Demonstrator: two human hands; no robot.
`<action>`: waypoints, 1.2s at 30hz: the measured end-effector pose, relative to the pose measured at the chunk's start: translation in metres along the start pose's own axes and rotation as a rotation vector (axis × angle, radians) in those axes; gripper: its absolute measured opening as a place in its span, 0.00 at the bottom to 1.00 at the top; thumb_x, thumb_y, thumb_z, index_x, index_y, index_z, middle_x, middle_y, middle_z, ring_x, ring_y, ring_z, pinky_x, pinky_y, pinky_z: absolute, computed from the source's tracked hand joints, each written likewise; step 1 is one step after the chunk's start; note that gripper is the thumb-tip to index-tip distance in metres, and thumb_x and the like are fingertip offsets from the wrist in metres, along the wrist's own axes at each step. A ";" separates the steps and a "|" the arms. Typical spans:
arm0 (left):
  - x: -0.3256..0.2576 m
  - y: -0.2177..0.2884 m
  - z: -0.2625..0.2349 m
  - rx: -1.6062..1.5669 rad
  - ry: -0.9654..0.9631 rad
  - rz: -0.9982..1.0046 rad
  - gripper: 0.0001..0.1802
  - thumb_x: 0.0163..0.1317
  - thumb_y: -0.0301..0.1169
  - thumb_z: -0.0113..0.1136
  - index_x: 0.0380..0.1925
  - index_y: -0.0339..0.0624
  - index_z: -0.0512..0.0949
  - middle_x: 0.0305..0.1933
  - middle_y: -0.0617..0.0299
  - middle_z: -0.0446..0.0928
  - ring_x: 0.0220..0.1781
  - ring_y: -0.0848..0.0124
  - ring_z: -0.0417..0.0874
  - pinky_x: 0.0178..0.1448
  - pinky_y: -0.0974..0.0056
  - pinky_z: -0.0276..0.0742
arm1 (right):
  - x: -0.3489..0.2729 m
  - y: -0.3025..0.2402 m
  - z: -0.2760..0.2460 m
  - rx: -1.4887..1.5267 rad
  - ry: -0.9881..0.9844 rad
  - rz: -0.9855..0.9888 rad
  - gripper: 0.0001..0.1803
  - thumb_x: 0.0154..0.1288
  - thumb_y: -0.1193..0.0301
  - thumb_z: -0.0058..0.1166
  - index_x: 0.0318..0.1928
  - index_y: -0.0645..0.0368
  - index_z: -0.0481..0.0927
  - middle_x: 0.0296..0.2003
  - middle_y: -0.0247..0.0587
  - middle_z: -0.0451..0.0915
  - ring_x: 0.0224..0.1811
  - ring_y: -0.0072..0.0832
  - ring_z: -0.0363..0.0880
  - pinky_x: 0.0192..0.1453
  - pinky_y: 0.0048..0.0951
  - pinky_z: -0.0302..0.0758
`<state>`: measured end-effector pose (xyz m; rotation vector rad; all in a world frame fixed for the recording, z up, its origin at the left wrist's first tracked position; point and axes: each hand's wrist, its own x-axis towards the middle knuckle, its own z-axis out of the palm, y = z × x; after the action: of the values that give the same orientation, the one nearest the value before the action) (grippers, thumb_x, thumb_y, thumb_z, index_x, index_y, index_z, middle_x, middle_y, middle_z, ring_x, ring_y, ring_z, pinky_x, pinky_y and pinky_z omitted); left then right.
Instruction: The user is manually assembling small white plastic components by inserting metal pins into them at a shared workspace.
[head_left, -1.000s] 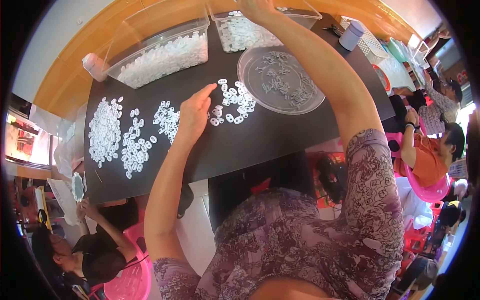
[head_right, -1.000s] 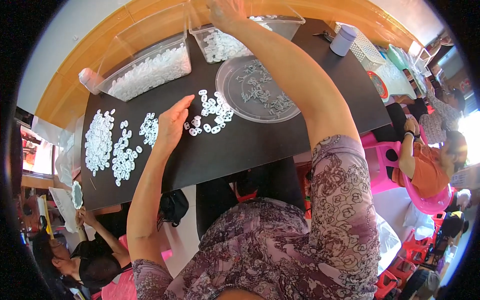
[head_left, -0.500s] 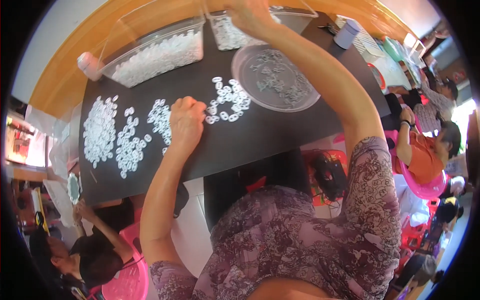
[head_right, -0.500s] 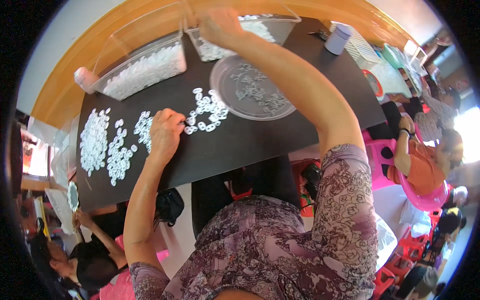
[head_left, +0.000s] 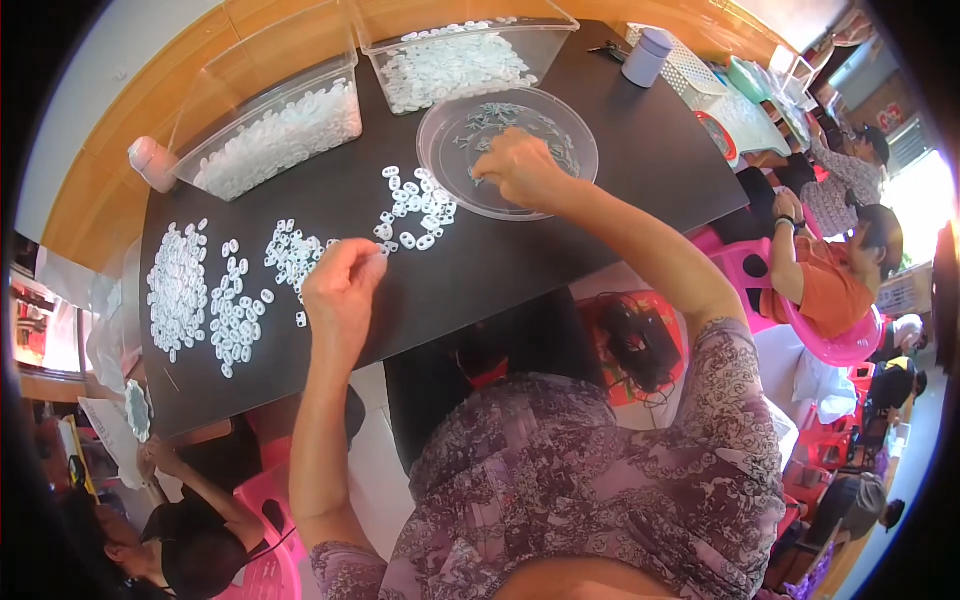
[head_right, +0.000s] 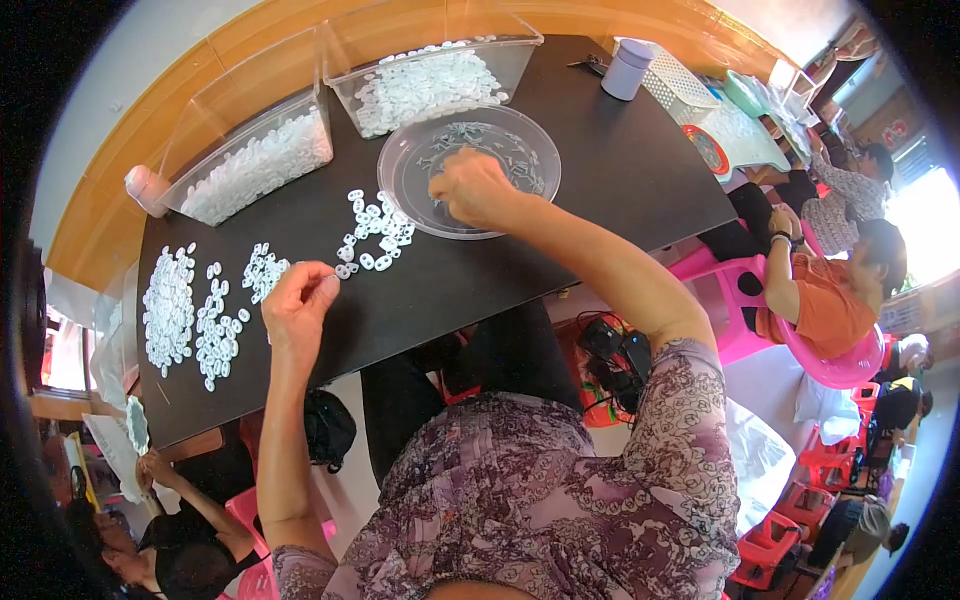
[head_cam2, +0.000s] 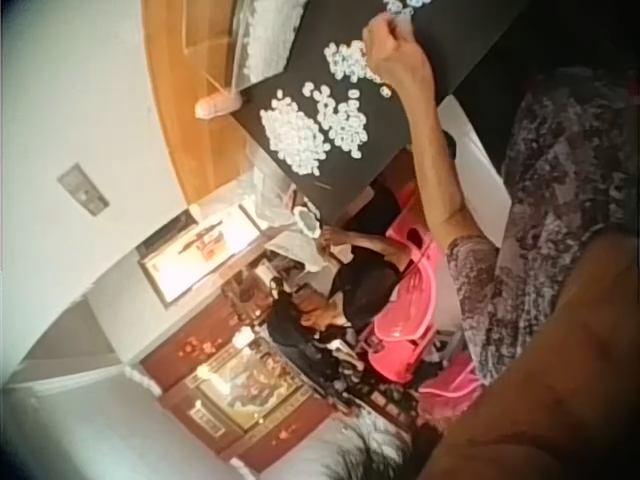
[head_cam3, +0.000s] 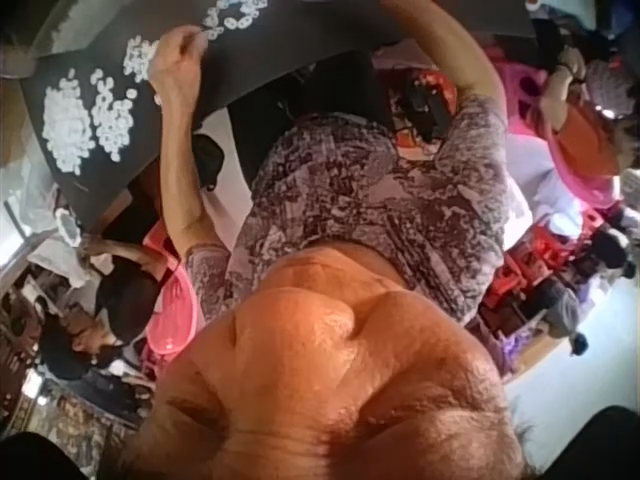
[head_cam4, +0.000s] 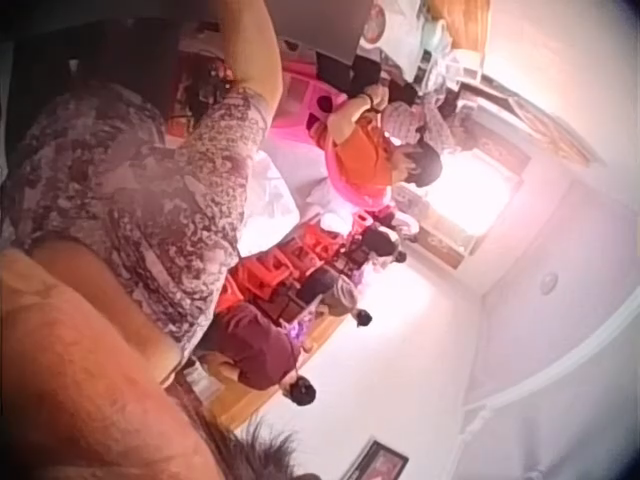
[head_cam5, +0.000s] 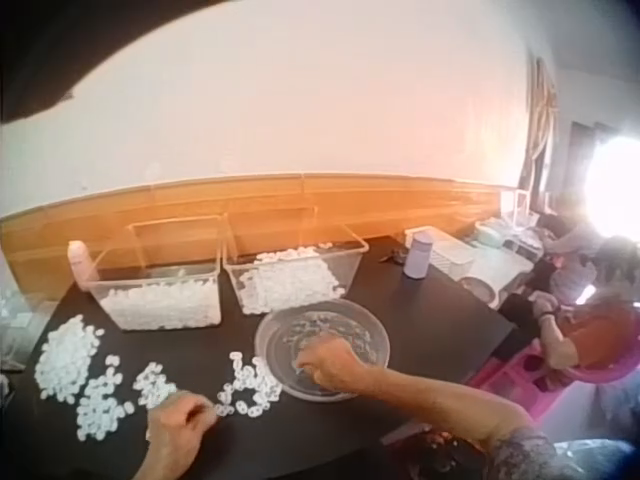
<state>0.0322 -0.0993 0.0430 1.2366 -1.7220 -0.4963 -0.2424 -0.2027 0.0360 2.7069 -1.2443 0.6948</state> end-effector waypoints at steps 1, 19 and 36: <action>-0.006 0.004 0.001 0.000 0.001 -0.001 0.07 0.51 0.23 0.62 0.32 0.40 0.78 0.27 0.61 0.76 0.26 0.73 0.76 0.29 0.71 0.68 | 0.002 0.000 0.002 0.001 -0.001 -0.001 0.05 0.51 0.73 0.55 0.30 0.53 0.82 0.26 0.40 0.75 0.36 0.41 0.73 0.39 0.40 0.70; -0.064 0.031 0.009 -0.838 0.075 -0.468 0.09 0.53 0.23 0.63 0.36 0.34 0.79 0.26 0.70 0.72 0.27 0.82 0.70 0.33 0.76 0.71 | 0.047 0.028 0.035 -0.087 0.078 0.131 0.05 0.45 0.74 0.51 0.23 0.53 0.81 0.25 0.46 0.78 0.33 0.47 0.75 0.36 0.44 0.71; -0.068 0.018 0.006 -1.124 0.119 -0.602 0.07 0.58 0.23 0.57 0.36 0.33 0.74 0.29 0.54 0.78 0.25 0.73 0.78 0.30 0.72 0.72 | 0.054 0.016 0.030 -0.201 -0.091 -0.030 0.08 0.48 0.71 0.49 0.23 0.64 0.76 0.28 0.54 0.78 0.36 0.49 0.75 0.43 0.45 0.72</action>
<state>0.0219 -0.0323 0.0233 0.8477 -0.6649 -1.4540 -0.2126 -0.2592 0.0312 2.6117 -1.2171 0.4218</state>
